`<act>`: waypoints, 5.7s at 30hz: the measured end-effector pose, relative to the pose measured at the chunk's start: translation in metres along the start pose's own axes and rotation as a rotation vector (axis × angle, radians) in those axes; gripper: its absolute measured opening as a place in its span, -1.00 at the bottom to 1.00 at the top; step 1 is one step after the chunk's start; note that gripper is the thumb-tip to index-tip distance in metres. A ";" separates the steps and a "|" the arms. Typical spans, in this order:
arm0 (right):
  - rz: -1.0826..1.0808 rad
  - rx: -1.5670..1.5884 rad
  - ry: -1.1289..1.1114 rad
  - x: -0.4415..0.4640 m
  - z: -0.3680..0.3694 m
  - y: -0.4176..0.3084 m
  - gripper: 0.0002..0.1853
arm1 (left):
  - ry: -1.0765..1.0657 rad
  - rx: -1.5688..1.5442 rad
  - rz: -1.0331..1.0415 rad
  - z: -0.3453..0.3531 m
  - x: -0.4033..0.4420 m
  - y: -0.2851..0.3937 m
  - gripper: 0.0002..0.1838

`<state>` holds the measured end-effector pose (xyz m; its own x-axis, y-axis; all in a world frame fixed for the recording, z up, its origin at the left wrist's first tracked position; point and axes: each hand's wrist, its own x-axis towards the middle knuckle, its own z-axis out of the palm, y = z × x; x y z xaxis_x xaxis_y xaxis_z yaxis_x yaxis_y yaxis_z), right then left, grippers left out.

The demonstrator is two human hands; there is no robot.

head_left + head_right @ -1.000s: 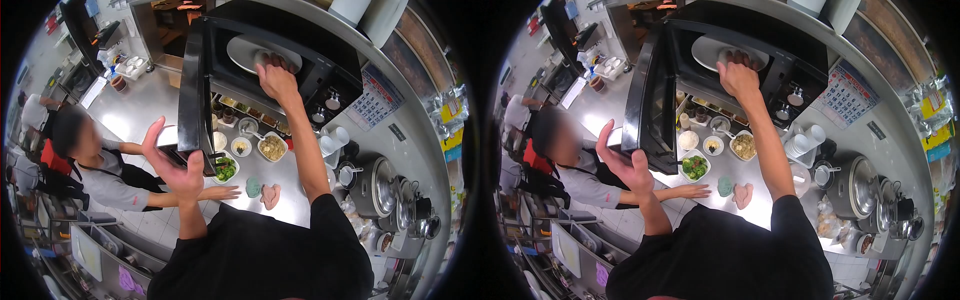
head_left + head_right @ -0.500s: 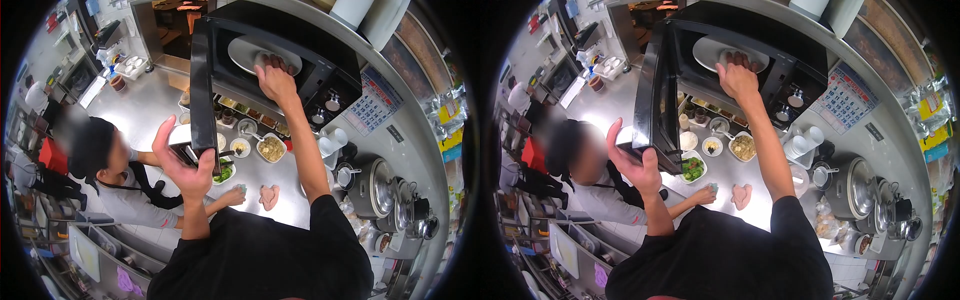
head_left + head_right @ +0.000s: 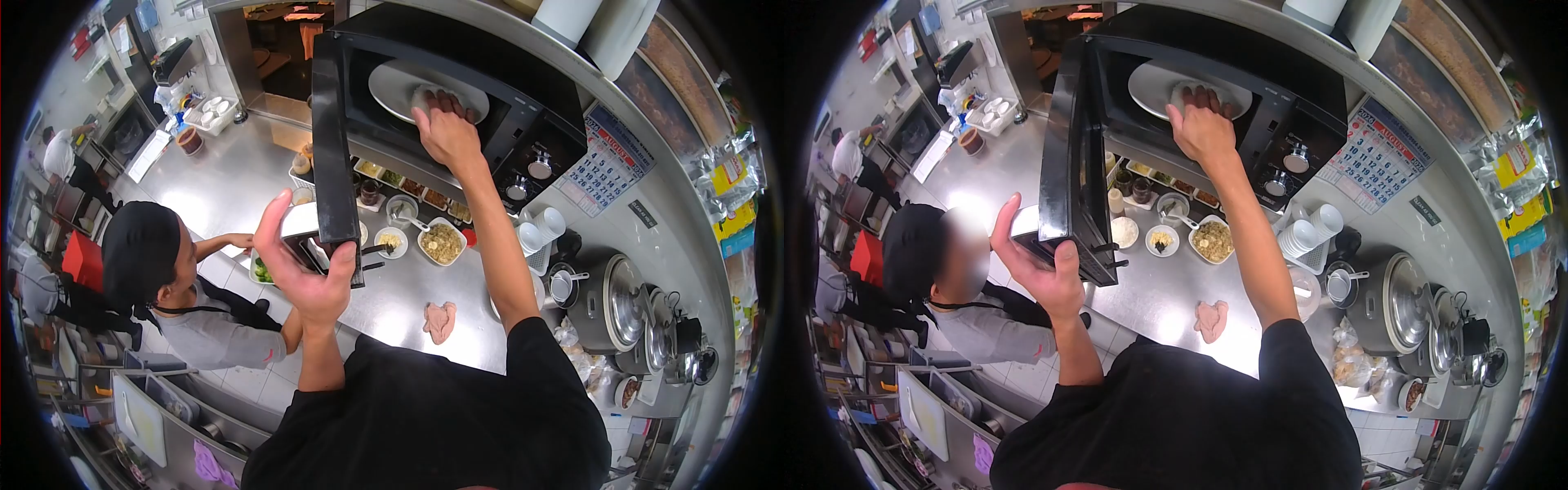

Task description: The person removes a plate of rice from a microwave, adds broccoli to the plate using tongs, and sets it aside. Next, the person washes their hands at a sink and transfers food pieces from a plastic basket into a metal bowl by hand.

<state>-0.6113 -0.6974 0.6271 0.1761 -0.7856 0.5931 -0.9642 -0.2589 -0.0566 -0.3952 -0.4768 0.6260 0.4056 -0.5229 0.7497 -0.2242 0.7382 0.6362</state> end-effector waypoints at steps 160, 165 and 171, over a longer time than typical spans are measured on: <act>-0.023 1.720 -1.844 -0.390 -0.118 -0.418 -0.61 | -0.194 1.331 -0.683 -0.381 -0.196 0.267 -0.10; -0.187 1.646 -1.928 -0.426 -0.123 -0.478 -0.62 | 0.024 1.351 -0.740 -0.423 -0.233 0.294 -0.05; -0.269 1.535 -2.059 -0.429 -0.105 -0.528 -0.62 | 0.267 1.363 -0.731 -0.456 -0.235 0.307 -0.09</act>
<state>-0.1983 -0.1647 0.4864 0.9246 0.2207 -0.3104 -0.3668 0.2967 -0.8817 -0.1555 0.0673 0.5620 0.8858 -0.3852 0.2588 -0.4579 -0.6344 0.6228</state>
